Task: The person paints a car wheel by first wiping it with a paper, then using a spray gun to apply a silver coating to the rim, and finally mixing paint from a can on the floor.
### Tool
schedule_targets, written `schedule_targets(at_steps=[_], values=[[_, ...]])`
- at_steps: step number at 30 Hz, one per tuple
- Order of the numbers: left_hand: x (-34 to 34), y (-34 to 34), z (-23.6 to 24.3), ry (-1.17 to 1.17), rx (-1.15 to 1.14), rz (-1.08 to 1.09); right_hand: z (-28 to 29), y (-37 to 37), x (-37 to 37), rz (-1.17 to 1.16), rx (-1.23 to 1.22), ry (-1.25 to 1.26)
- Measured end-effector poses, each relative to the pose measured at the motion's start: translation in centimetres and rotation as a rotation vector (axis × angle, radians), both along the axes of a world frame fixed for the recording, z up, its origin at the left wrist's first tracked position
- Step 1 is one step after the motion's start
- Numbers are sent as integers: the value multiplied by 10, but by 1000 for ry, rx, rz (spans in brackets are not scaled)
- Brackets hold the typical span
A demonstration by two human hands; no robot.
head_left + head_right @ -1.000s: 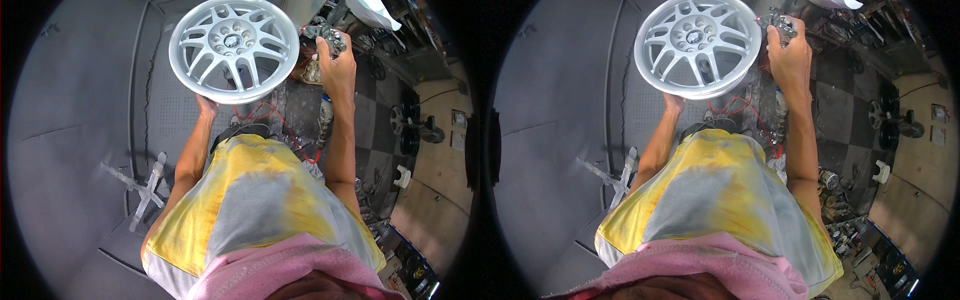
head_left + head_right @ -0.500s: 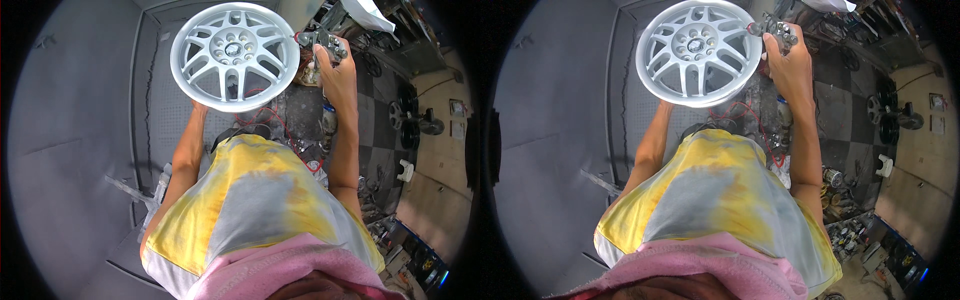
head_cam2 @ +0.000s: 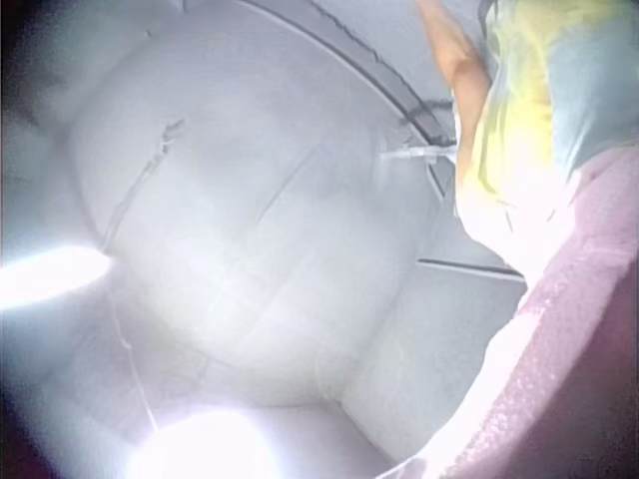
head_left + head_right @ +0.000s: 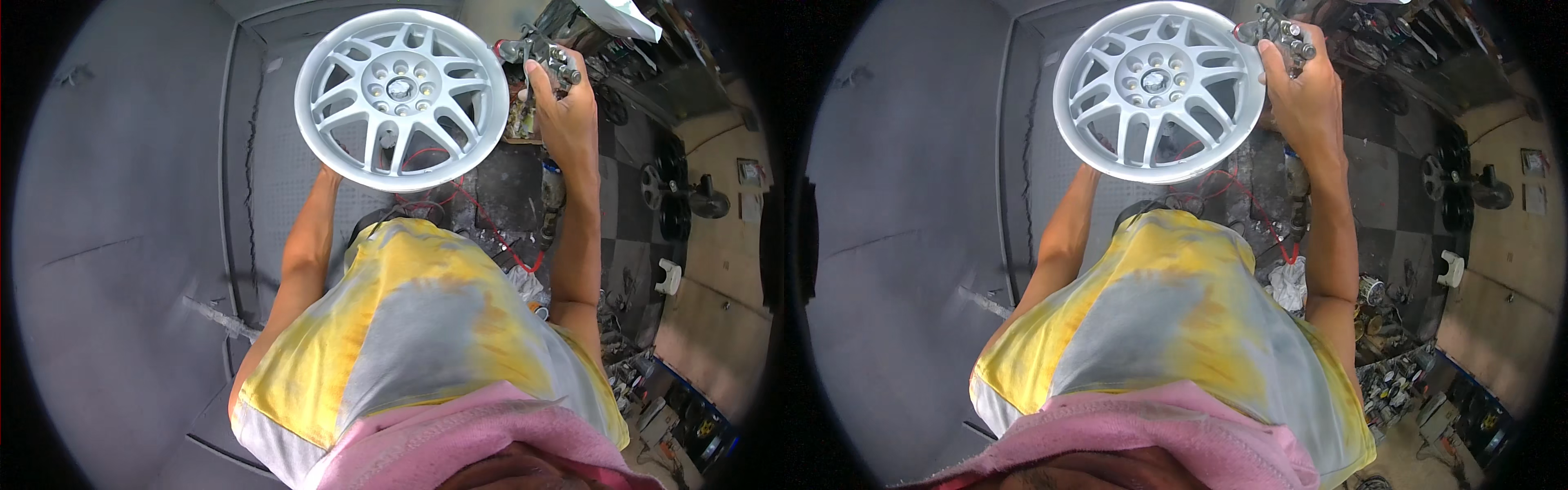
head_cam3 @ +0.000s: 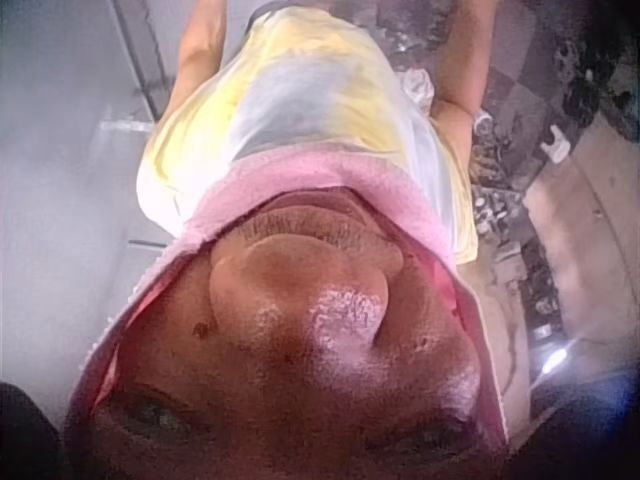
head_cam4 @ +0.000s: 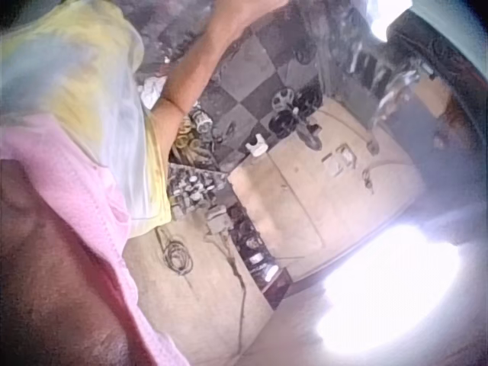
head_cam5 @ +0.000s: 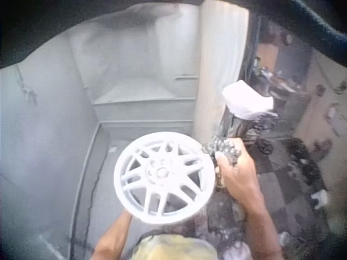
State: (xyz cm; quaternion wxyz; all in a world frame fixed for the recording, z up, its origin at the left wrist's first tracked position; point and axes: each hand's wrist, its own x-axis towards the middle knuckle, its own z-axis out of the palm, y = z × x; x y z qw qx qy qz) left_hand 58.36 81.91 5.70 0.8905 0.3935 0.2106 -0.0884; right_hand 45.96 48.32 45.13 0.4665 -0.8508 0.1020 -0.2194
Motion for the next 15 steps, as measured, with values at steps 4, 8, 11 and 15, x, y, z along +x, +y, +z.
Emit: schedule_targets(at_steps=[4, 8, 11, 15], values=[[2, 4, 1, 0, 3, -20, 6, 20, 13, 71, 71, 6], [6, 5, 4, -14, 9, -38, 11, 55, 21, 207, 186, -45], [7, 5, 6, -29, 15, -38, 25, 68, 10, 334, 197, 62], [2, 3, 9, -46, 64, -28, 30, 78, 0, 480, 117, 81]])
